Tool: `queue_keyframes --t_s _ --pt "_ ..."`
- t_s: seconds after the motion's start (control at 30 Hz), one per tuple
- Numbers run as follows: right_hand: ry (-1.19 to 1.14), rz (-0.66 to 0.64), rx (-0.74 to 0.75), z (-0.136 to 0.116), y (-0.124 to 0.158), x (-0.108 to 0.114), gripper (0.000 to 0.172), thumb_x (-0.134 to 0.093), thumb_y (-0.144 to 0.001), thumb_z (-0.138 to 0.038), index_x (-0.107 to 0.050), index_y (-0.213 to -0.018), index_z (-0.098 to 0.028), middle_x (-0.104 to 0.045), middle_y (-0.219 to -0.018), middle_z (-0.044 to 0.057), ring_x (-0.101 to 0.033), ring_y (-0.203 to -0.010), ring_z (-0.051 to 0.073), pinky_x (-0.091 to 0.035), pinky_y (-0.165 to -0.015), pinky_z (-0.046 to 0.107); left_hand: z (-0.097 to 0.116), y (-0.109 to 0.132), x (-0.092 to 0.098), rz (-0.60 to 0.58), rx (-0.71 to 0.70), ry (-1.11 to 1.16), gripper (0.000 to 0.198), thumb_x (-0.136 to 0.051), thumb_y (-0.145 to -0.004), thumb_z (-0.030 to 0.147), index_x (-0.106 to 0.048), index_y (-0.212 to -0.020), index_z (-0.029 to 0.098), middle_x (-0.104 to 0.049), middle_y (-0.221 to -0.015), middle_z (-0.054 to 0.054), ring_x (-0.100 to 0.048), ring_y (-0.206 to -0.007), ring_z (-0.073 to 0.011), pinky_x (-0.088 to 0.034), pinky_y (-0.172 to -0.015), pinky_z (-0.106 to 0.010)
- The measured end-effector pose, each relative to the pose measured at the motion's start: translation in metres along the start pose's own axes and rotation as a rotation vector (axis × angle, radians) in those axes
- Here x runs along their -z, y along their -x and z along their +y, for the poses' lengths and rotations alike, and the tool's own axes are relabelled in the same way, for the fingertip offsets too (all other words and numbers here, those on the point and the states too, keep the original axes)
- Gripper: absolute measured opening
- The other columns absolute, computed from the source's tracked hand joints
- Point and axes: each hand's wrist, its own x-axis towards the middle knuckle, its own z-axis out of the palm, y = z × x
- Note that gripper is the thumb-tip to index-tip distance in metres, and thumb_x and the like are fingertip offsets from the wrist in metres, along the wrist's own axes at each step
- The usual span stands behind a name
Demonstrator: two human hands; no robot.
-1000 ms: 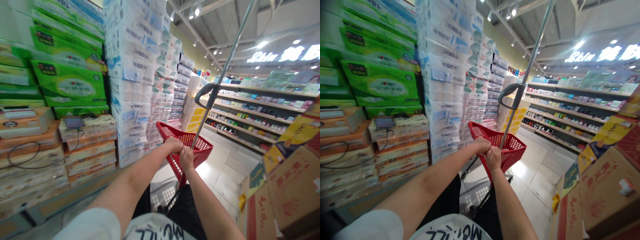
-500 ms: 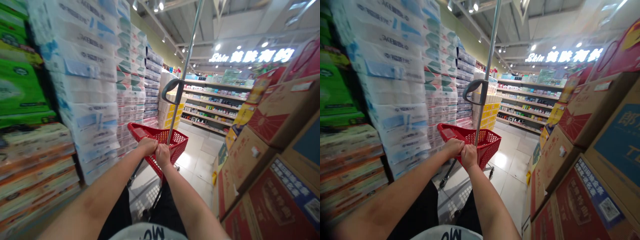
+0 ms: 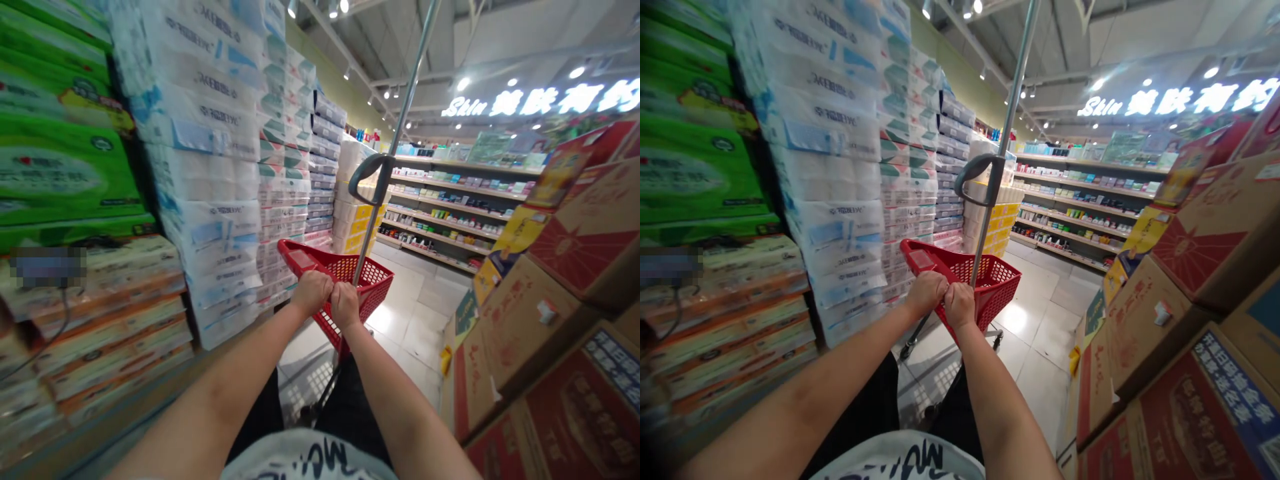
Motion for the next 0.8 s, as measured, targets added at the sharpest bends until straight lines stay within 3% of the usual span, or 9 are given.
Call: queue_keyframes --t_s 0.1,0.23,0.3,0.5,0.57,0.7,0.8 --pt "0.029 -0.035 0.008 0.001 0.0 0.002 0.035 -0.027 -0.097 -0.023 -0.048 -0.069 -0.022 -0.058 -0.071 0.004 -0.051 -0.074 0.019 -0.037 -0.075 0.031 0.005 0.008 -0.001 0.113 0.109 0.018 0.035 -0.032 -0.094 0.022 -0.062 -0.077 0.016 -0.066 -0.082 -0.009 -0.06 -0.084 -0.0211 -0.042 -0.084 -0.037" --pt "0.024 -0.159 0.012 0.006 -0.009 0.001 0.033 -0.027 -0.098 -0.023 -0.051 -0.075 -0.021 -0.06 -0.077 0.005 -0.053 -0.079 0.019 -0.037 -0.079 0.031 -0.002 -0.012 -0.001 -0.17 0.067 -0.023 0.03 -0.039 -0.09 0.024 -0.064 -0.078 0.014 -0.068 -0.08 -0.01 -0.062 -0.08 -0.0222 -0.042 -0.083 -0.038" --pt "0.013 -0.21 0.009 0.01 -0.015 -0.004 0.033 -0.025 -0.099 -0.024 -0.053 -0.08 -0.02 -0.061 -0.081 0.006 -0.053 -0.082 0.02 -0.037 -0.082 0.032 -0.007 -0.017 -0.006 -0.223 0.043 -0.032 0.026 -0.042 -0.088 0.024 -0.065 -0.083 0.013 -0.068 -0.084 -0.011 -0.062 -0.084 -0.0235 -0.04 -0.087 -0.04" --pt "0.048 -0.275 0.108 0.018 -0.021 -0.01 0.036 -0.024 -0.1 -0.025 -0.055 -0.081 -0.019 -0.062 -0.083 0.007 -0.053 -0.081 0.02 -0.037 -0.082 0.033 -0.008 0.011 -0.016 0.09 0.1 0.08 0.038 -0.026 -0.098 0.03 -0.061 -0.102 0.015 -0.064 -0.107 -0.011 -0.054 -0.107 -0.0215 -0.036 -0.099 -0.037" --pt "0.057 -0.279 0.117 0.017 -0.022 -0.01 0.037 -0.023 -0.099 -0.024 -0.055 -0.082 -0.019 -0.062 -0.083 0.007 -0.053 -0.082 0.02 -0.037 -0.083 0.033 -0.01 0.005 -0.015 0.046 0.096 0.05 0.038 -0.027 -0.097 0.029 -0.062 -0.098 0.014 -0.065 -0.102 -0.011 -0.056 -0.103 -0.0221 -0.037 -0.096 -0.038" --pt "0.038 -0.239 0.067 0.012 -0.021 -0.009 0.04 -0.021 -0.099 -0.023 -0.056 -0.082 -0.019 -0.062 -0.081 0.008 -0.054 -0.081 0.021 -0.038 -0.082 0.034 -0.014 -0.018 -0.01 -0.175 0.065 -0.048 0.033 -0.035 -0.092 0.024 -0.064 -0.082 0.012 -0.067 -0.083 -0.012 -0.061 -0.083 -0.0236 -0.041 -0.087 -0.04" --pt "-0.001 -0.155 0.006 0.007 -0.013 -0.007 0.038 -0.023 -0.098 -0.024 -0.054 -0.077 -0.021 -0.061 -0.077 0.006 -0.053 -0.079 0.02 -0.038 -0.081 0.033 -0.007 -0.009 -0.008 -0.113 0.02 -0.029 0.032 -0.036 -0.092 0.025 -0.064 -0.082 0.013 -0.067 -0.083 -0.01 -0.06 -0.083 -0.0234 -0.041 -0.086 -0.04"
